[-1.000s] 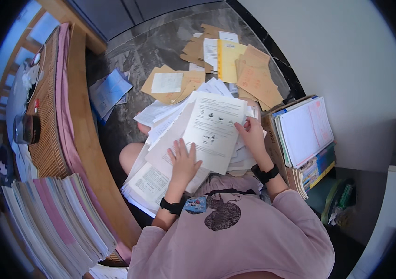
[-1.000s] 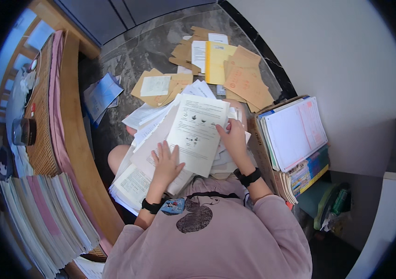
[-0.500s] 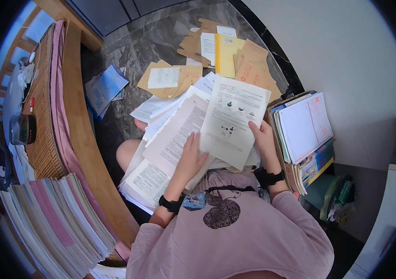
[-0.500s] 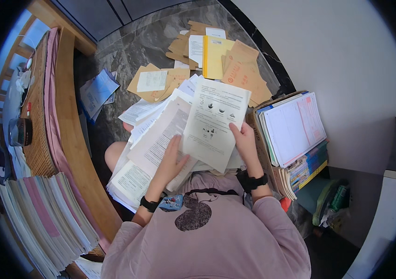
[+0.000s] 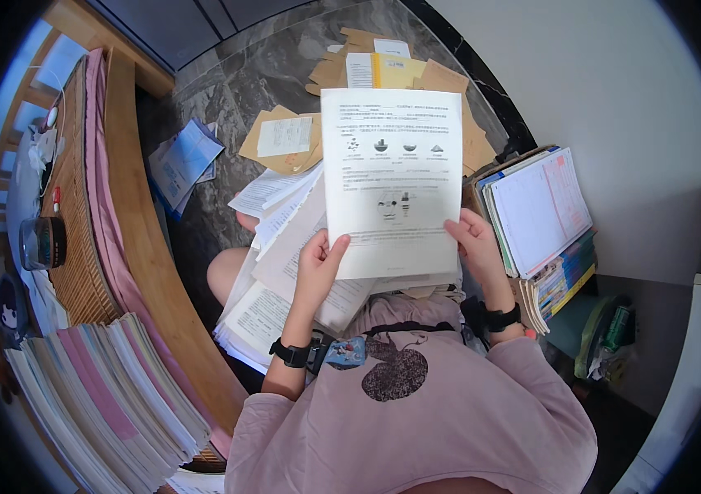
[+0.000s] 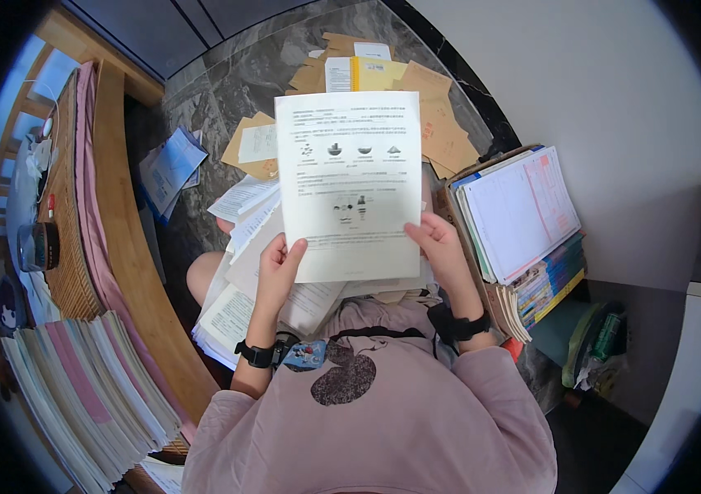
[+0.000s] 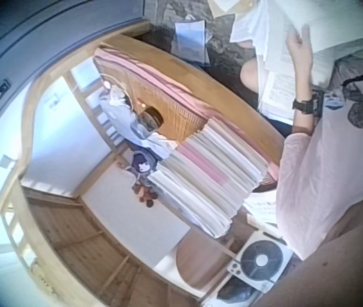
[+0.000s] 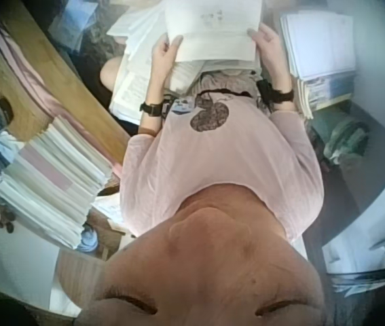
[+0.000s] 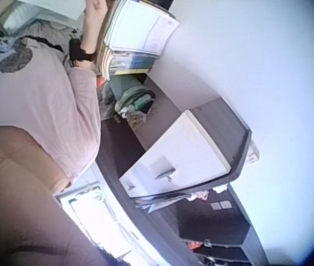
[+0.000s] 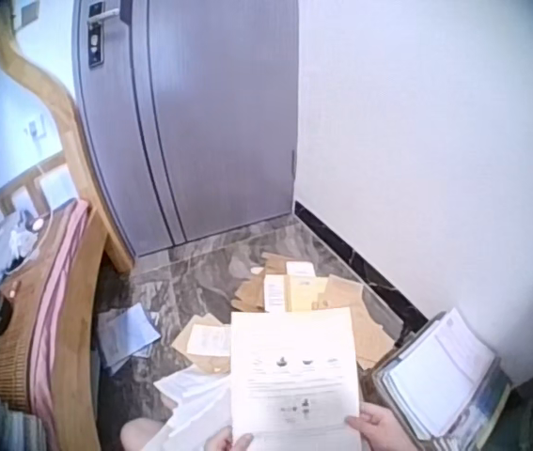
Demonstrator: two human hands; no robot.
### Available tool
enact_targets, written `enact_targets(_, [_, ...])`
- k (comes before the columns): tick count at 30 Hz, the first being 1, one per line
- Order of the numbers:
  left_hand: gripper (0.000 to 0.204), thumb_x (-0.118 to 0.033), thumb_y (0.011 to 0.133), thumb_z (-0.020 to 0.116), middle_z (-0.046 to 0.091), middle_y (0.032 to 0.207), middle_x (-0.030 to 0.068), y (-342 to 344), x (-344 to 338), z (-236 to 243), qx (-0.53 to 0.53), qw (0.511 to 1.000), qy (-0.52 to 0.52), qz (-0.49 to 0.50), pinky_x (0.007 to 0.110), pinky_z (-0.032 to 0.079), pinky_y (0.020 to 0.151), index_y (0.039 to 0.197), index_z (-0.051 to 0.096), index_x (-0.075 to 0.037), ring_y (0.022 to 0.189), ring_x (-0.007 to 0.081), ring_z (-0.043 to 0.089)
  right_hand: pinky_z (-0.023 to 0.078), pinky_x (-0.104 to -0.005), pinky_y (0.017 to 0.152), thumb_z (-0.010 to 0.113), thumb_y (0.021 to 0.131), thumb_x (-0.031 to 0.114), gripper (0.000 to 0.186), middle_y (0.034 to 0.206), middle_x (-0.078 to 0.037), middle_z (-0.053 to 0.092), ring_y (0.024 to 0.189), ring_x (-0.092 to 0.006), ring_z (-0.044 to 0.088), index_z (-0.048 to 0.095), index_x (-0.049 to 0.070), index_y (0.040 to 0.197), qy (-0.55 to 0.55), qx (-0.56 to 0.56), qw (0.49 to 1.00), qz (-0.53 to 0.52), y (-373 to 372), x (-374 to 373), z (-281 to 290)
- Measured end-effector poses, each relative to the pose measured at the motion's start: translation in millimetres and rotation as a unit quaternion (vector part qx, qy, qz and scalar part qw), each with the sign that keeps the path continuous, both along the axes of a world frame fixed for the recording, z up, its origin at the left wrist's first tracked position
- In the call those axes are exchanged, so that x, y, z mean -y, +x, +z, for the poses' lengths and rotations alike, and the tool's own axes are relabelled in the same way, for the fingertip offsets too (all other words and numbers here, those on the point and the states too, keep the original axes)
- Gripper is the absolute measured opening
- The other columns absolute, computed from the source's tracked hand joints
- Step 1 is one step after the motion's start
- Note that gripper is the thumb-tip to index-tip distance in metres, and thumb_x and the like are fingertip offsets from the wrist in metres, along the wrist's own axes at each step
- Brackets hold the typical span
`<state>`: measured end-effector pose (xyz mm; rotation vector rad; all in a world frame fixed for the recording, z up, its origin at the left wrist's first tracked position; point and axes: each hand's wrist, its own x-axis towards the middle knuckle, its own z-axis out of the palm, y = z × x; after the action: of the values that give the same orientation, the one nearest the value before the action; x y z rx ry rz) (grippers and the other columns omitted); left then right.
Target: The recorder is sitting on the floor, sorting through a large stack of papers, booklets, and documents.
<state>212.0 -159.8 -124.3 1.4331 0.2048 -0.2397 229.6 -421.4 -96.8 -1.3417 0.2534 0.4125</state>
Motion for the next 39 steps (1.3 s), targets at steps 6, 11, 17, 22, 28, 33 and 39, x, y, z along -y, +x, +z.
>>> enact_targets(6, [0.014,-0.015,0.086,0.054,0.061,0.078,0.0061,3,-9,-2,-0.005,0.997,0.040,-0.067,0.022,0.043,0.064,0.090,0.057,-0.001,0.072,0.0129,0.058,0.046,-0.0234,0.069,0.047,0.088,0.007,0.025,0.096,-0.009,0.059,0.080,-0.0111,0.057,0.047,-0.003,0.110,-0.090,0.139,0.881,-0.444,-8,71,-13])
enact_targets(11, [0.024,-0.010,0.080,0.056,0.055,0.109,0.0163,3,-36,5,0.168,0.922,0.338,-0.084,0.033,0.036,0.092,0.102,0.056,0.000,0.106,0.0287,0.050,0.044,-0.0257,0.075,0.046,0.084,0.003,0.052,0.104,-0.016,0.056,0.088,-0.0173,0.056,0.022,-0.003,0.131,-0.254,0.109,0.819,-0.502,-34,147,-7])
enact_targets(17, [0.024,-0.010,0.081,0.055,0.050,0.118,0.0164,1,-60,-1,0.135,0.935,0.322,-0.065,0.033,0.032,0.096,0.103,0.055,-0.001,0.113,0.0284,0.045,0.042,-0.0294,0.084,0.040,0.072,-0.006,0.075,0.127,-0.024,0.037,0.102,-0.0287,0.050,0.007,0.004,0.138,-0.459,0.092,0.756,-0.457,-52,199,-74])
enact_targets(22, [0.027,-0.011,0.081,0.055,0.048,0.120,0.0168,-5,-70,-1,0.108,0.936,0.332,-0.039,0.034,0.030,0.097,0.106,0.055,-0.001,0.116,0.0290,0.042,0.032,-0.0313,0.095,0.038,0.074,-0.003,0.063,0.130,-0.025,0.034,0.115,-0.0311,0.043,0.021,-0.002,0.134,-0.367,0.042,0.798,-0.477,-41,174,-56])
enact_targets(28, [0.027,-0.013,0.082,0.055,0.047,0.121,0.0177,-7,-74,-3,0.118,0.930,0.348,-0.030,0.035,0.030,0.098,0.106,0.055,-0.002,0.117,0.0304,0.042,0.036,-0.0352,0.093,0.044,0.075,0.004,0.059,0.129,-0.028,0.032,0.111,-0.0383,0.044,0.027,-0.002,0.132,-0.408,-0.082,0.827,-0.379,-40,148,-30])
enact_targets(33, [0.029,-0.015,0.082,0.055,0.045,0.124,0.0195,-4,-80,-6,0.133,0.911,0.387,-0.044,0.038,0.029,0.099,0.109,0.054,-0.004,0.118,0.0346,0.039,0.028,-0.0401,0.099,0.051,0.078,0.011,0.057,0.134,-0.035,0.015,0.120,-0.0475,0.028,0.031,-0.001,0.130,-0.640,-0.045,0.725,-0.251,-56,161,-42])
enact_targets(39, [0.049,-0.025,0.076,0.062,0.036,0.128,0.0260,-23,-100,-40,0.065,0.837,0.532,-0.113,0.043,0.025,0.101,0.119,0.046,-0.006,0.122,0.0435,0.027,0.018,-0.0458,0.103,0.055,0.079,0.019,0.056,0.136,-0.035,0.008,0.126,-0.0481,0.013,0.035,0.005,0.129,-0.685,0.003,0.708,-0.172,-46,141,-36])
